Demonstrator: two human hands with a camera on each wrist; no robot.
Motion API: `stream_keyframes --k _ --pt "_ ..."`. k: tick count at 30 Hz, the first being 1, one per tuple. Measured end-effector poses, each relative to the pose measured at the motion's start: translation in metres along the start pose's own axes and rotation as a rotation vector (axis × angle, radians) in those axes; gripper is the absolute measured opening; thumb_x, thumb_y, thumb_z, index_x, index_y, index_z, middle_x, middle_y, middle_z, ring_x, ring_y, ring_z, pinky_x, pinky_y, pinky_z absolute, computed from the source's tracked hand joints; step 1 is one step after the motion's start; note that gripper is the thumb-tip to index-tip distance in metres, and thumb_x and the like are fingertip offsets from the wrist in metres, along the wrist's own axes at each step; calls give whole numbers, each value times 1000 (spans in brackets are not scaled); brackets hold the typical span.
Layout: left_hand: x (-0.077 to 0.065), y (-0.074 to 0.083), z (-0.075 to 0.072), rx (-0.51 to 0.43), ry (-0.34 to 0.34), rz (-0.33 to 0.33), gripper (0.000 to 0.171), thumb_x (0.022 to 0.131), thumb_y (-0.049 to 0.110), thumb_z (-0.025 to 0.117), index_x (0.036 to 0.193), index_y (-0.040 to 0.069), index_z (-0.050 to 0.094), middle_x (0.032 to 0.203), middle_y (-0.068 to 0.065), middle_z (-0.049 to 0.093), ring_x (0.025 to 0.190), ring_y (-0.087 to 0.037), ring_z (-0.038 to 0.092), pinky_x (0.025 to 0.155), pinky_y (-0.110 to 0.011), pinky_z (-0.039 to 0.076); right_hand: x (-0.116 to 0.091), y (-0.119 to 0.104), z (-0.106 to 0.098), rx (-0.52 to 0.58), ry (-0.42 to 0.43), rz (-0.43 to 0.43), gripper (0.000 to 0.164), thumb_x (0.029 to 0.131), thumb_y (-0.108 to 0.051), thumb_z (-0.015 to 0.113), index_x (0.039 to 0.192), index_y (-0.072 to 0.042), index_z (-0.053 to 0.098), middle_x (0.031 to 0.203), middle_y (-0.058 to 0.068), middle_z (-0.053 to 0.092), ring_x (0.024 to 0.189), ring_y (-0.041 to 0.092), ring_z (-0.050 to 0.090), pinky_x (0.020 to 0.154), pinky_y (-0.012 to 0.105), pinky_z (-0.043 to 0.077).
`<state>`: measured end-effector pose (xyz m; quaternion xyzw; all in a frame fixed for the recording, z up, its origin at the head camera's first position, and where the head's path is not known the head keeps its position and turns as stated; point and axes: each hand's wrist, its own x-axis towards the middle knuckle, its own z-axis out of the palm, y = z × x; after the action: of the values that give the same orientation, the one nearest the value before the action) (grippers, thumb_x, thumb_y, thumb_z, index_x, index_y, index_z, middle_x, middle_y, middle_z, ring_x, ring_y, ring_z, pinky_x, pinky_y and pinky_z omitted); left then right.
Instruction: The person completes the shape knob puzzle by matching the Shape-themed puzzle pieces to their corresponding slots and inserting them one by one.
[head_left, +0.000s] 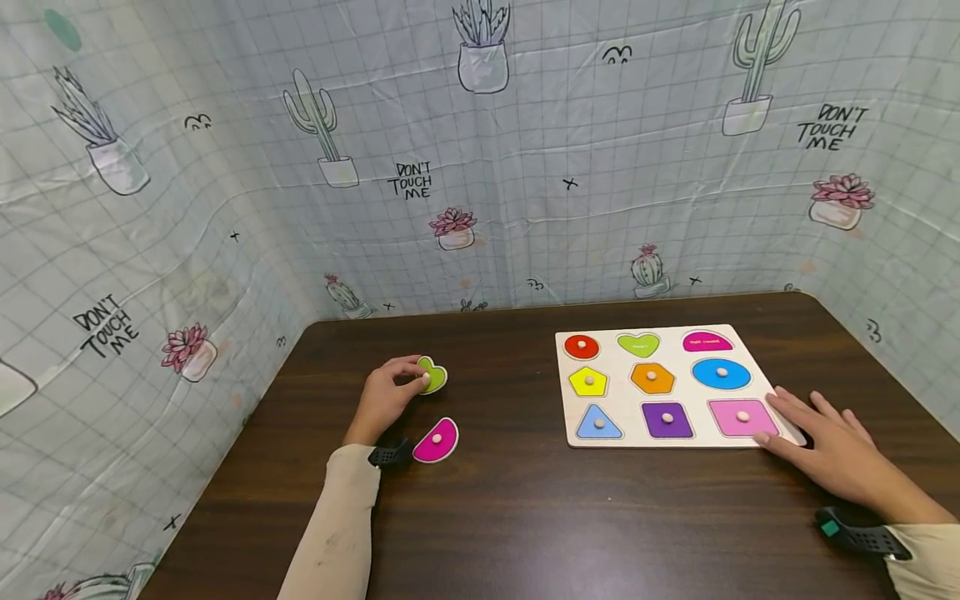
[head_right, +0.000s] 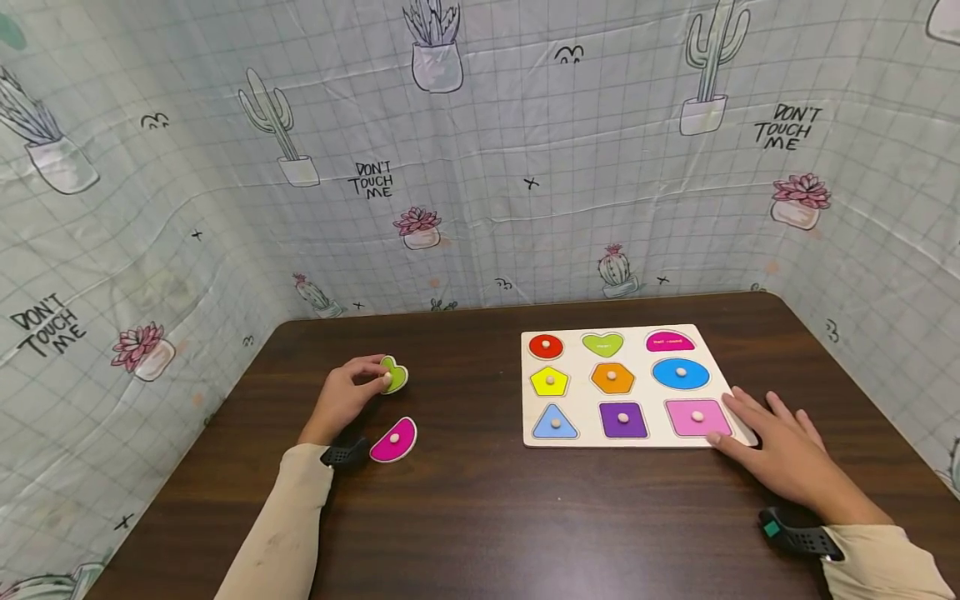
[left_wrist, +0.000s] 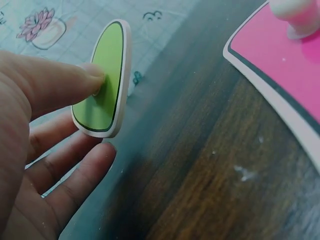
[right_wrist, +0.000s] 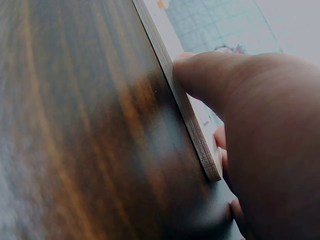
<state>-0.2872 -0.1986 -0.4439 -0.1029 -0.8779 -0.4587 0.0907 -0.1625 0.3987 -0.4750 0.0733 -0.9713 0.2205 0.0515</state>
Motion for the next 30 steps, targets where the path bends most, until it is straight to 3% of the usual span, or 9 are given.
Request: stream_keyframes --k 5,14,21,30 --pt "-1 1 -2 3 6 0 16 89 14 76 100 1 77 133 -12 63 127 -31 54 107 -48 41 1 0 1 4 5 -8 74 98 -43 60 149 5 37 152 34 30 141 61 8 109 71 -10" --pt "0 5 5 39 -7 -27 20 88 16 77 102 1 76 131 -13 64 112 -31 63 99 -48 47 1 0 0 -4 -22 23 77 99 -46 59 150 6 33 153 36 25 141 62 4 108 72 -11" --pt "3 16 18 79 -47 7 14 88 15 77 99 5 75 130 -11 64 109 -29 65 95 -47 50 -1 -1 3 24 -52 23 77 99 -45 58 150 7 33 153 36 24 140 63 4 107 73 -12" --pt "13 42 43 24 -94 62 8 89 18 76 95 12 76 128 -4 65 111 -26 63 95 -46 50 1 0 1 -7 -6 11 76 98 -45 60 149 7 35 151 36 28 140 62 5 108 72 -12"
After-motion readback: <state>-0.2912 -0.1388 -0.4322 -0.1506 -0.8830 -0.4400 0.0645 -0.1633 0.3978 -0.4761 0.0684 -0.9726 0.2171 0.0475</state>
